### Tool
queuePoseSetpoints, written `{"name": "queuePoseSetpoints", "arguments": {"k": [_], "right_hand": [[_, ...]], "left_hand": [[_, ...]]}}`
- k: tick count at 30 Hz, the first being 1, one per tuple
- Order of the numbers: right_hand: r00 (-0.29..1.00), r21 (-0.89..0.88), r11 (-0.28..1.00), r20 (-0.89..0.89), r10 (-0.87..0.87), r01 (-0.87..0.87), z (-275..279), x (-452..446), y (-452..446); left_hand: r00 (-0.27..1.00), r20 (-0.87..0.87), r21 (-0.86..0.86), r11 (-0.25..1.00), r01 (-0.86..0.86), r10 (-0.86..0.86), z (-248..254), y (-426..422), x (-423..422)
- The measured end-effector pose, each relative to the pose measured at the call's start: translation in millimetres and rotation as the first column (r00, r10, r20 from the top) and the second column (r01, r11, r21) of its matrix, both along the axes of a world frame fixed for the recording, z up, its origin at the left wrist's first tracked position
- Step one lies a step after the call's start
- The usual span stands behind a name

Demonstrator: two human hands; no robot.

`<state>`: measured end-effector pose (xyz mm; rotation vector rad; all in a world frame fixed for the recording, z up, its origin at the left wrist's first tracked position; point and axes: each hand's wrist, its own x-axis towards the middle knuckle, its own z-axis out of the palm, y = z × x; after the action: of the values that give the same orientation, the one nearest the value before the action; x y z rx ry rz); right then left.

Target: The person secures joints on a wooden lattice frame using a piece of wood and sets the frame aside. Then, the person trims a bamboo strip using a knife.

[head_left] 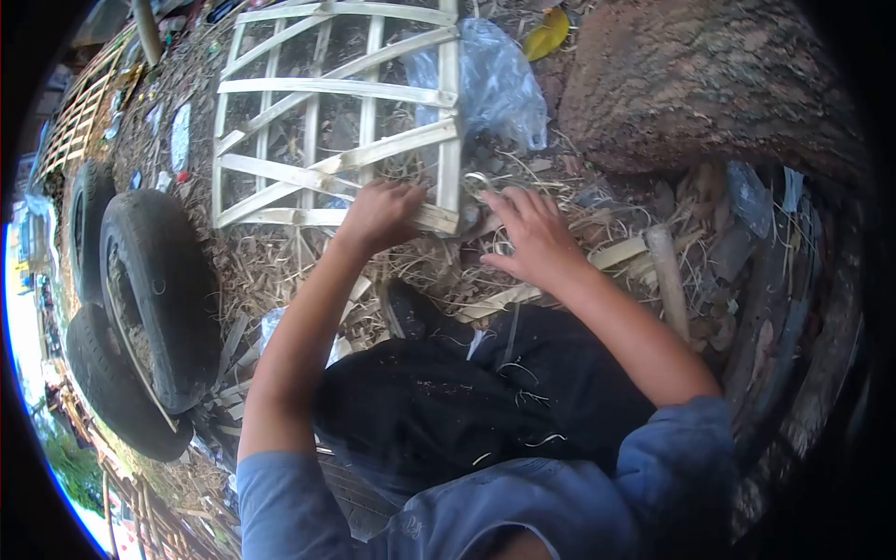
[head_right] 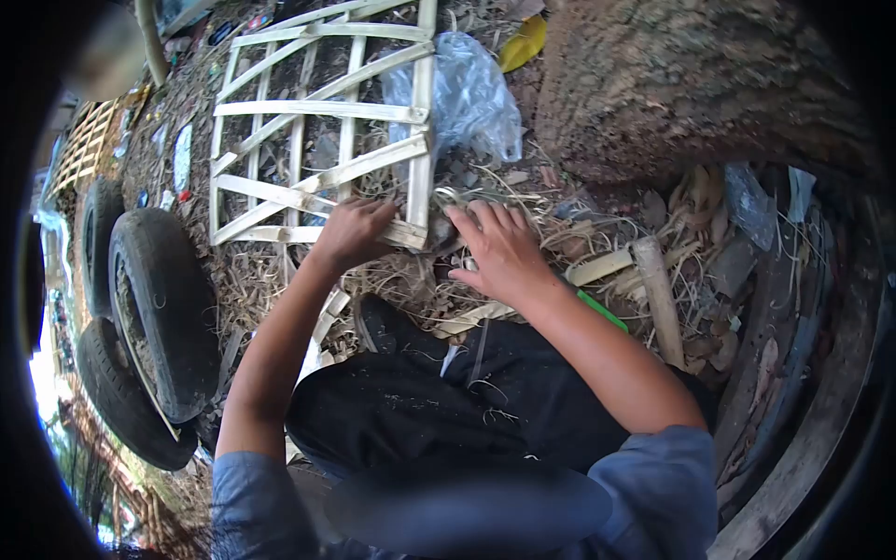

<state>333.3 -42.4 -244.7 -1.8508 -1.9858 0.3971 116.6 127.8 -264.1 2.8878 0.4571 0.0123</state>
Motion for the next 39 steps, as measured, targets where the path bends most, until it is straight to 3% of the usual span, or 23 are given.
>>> {"name": "queuePoseSetpoints", "arguments": {"k": [2,3,5,8,10,12,14,15,18,22,27,29,30,31,33,34,36,39], "right_hand": [[0.999,-0.013,1.0,-0.039,0.022,-0.022,42.5,38.8,-27.4],[0.998,0.021,0.998,0.004,-0.058,0.058,60.0,62.2,-45.9],[0.973,0.028,0.977,0.091,-0.214,0.213,86.0,111.4,-87.4],[0.836,-0.394,0.75,0.103,-0.539,0.531,87.3,166.2,-173.9],[0.842,-0.508,0.685,0.175,-0.511,0.522,64.4,177.2,-233.9],[0.706,-0.604,0.625,-0.139,-0.694,0.496,1.0,197.1,-304.3],[0.306,-0.722,0.532,-0.436,-0.846,0.442,-31.3,192.5,-333.6],[0.297,-0.716,0.519,-0.426,-0.855,0.467,-33.5,190.0,-338.7],[0.512,-0.613,0.537,-0.239,-0.825,0.579,-24.5,182.9,-334.5],[0.632,-0.513,0.58,-0.092,-0.77,0.633,-12.7,179.4,-329.1],[0.669,-0.437,0.63,-0.083,-0.739,0.642,12.2,187.2,-321.1],[0.61,-0.476,0.589,-0.132,-0.782,0.653,26.3,194.3,-315.4],[0.502,-0.584,0.494,-0.165,-0.849,0.644,32.3,199.7,-313.8],[0.51,-0.584,0.5,-0.164,-0.844,0.639,43.2,196.2,-297.7],[0.783,-0.468,0.731,-0.122,-0.61,0.496,62.9,182.7,-254.3],[0.788,-0.467,0.736,-0.124,-0.603,0.49,75.9,172.1,-227.4],[0.936,-0.357,0.873,0.009,-0.353,0.333,100.5,145.8,-170.7],[0.962,-0.427,0.883,-0.097,-0.257,0.193,115.7,110.5,-111.2]], "left_hand": [[0.98,0.2,0.068,0.997,-0.039,0.025,-11.2,-5.9,-1.0],[0.969,0.244,0.076,0.995,-0.063,0.043,-17.7,-7.0,-2.6],[0.973,0.211,0.083,0.99,-0.115,0.095,-20.4,-7.8,-2.7],[0.985,0.15,0.138,0.985,-0.102,0.081,-27.1,-1.9,-4.9],[0.985,0.16,0.135,0.987,-0.091,0.069,-32.5,-3.9,-3.0],[0.981,0.194,0.189,0.98,-0.061,0.024,-34.4,-0.2,-5.0],[0.987,0.15,0.176,0.982,-0.074,0.047,-31.8,-1.2,-6.7],[0.981,0.192,0.205,0.977,-0.061,0.021,-30.0,-1.4,-4.6],[0.982,0.188,0.236,0.969,-0.073,0.028,-35.1,1.1,-6.1],[0.976,0.216,0.234,0.969,-0.072,0.021,-37.8,0.1,-3.8],[0.979,0.2,0.221,0.971,-0.089,0.045,-31.2,-0.1,-5.0],[0.979,0.201,0.231,0.969,-0.089,0.042,-37.4,0.8,-6.2],[0.982,0.184,0.224,0.97,-0.092,0.051,-33.7,0.0,-5.5],[0.981,0.184,0.222,0.97,-0.102,0.061,-30.6,-0.9,-4.9],[0.975,0.217,0.216,0.971,-0.104,0.056,-27.1,-1.9,-4.1],[0.976,0.21,0.228,0.968,-0.108,0.059,-29.9,-1.2,-4.5],[0.976,0.209,0.233,0.965,-0.116,0.067,-36.0,-0.7,-5.4],[0.988,0.117,0.231,0.964,-0.129,0.104,-44.7,2.8,-8.6]]}}
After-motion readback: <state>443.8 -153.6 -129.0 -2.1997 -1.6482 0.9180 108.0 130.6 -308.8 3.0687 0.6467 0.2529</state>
